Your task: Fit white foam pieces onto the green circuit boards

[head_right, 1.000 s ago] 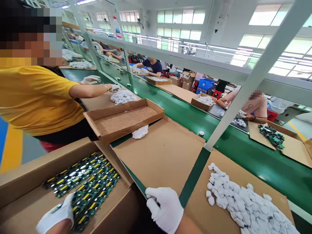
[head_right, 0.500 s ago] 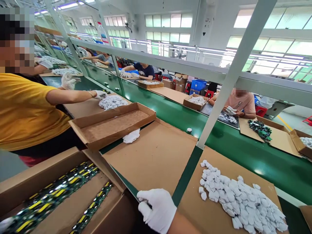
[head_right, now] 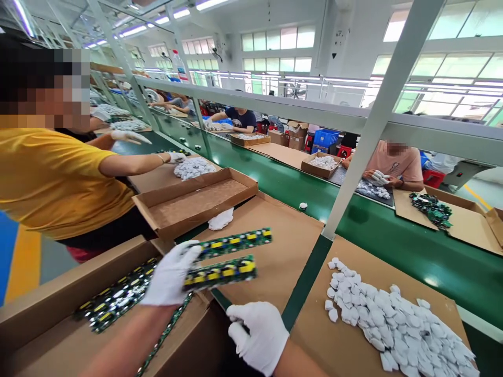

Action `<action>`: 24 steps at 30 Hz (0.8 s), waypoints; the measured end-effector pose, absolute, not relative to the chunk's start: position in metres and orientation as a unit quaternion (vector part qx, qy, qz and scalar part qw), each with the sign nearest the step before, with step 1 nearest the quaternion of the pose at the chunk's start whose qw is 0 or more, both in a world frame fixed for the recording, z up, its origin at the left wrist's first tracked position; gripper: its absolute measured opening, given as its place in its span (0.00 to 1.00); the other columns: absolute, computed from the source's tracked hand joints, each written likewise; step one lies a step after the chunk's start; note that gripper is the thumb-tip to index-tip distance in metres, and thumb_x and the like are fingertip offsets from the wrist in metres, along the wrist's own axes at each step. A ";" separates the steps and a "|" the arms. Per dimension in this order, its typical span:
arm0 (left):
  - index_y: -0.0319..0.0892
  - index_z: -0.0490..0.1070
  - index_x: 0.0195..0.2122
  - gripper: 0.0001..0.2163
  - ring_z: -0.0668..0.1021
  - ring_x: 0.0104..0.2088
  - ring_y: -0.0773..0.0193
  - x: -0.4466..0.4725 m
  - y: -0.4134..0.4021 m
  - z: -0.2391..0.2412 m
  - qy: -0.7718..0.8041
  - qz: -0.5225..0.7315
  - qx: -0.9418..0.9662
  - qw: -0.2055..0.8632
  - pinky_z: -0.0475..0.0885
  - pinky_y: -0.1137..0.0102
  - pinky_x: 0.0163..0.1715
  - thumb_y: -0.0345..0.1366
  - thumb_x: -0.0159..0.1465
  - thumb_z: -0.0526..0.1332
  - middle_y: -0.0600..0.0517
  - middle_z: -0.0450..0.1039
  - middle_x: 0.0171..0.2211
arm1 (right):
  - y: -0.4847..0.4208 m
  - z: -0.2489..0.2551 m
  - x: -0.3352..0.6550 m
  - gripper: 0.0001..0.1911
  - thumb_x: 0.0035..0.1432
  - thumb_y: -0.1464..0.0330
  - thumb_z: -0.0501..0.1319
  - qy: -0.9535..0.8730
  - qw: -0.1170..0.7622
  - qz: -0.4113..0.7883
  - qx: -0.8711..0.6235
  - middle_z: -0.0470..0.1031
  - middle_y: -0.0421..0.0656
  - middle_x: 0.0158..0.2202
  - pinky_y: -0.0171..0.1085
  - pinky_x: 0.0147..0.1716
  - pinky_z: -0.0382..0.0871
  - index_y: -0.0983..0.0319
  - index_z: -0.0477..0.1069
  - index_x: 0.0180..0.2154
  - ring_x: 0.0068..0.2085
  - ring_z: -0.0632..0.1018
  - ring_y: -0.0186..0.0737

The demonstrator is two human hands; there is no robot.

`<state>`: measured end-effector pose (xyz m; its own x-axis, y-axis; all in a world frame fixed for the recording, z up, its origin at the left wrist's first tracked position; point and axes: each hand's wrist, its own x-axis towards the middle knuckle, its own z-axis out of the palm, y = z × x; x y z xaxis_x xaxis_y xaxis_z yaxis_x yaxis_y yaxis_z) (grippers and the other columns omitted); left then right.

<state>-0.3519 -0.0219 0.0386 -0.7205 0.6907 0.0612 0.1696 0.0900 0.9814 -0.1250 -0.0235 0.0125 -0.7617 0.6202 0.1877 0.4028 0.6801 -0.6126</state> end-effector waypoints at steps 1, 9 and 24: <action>0.38 0.71 0.40 0.18 0.72 0.23 0.68 -0.340 -0.003 0.033 0.688 0.603 0.321 0.243 0.68 0.73 0.22 0.48 0.55 0.62 0.52 0.73 0.29 | -0.025 0.011 -0.123 0.05 0.51 0.72 0.56 -0.907 0.190 0.263 -0.267 0.71 0.34 0.23 0.31 0.27 0.56 0.56 0.68 0.30 0.26 0.71 0.33; 0.40 0.72 0.34 0.20 0.75 0.28 0.62 -0.292 0.053 0.018 0.618 0.614 0.371 0.322 0.70 0.71 0.28 0.45 0.43 0.69 0.51 0.74 0.26 | -0.046 0.013 -0.113 0.08 0.57 0.61 0.55 -0.934 0.231 0.228 -0.153 0.77 0.37 0.29 0.33 0.31 0.66 0.51 0.72 0.35 0.31 0.76 0.38; 0.43 0.67 0.43 0.20 0.76 0.28 0.64 -0.292 0.036 0.050 0.499 0.685 0.240 0.474 0.71 0.73 0.21 0.38 0.50 0.68 0.50 0.70 0.35 | 0.126 0.078 -0.115 0.22 0.53 0.47 0.53 -0.576 0.444 0.470 -0.501 0.62 0.36 0.19 0.30 0.13 0.55 0.60 0.63 0.25 0.18 0.64 0.32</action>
<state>-0.2920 0.0362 0.0503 -0.4357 0.8885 -0.1437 -0.4101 -0.0538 0.9105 -0.1152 0.1263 0.0783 -0.1046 0.9937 0.0406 0.1605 0.0572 -0.9854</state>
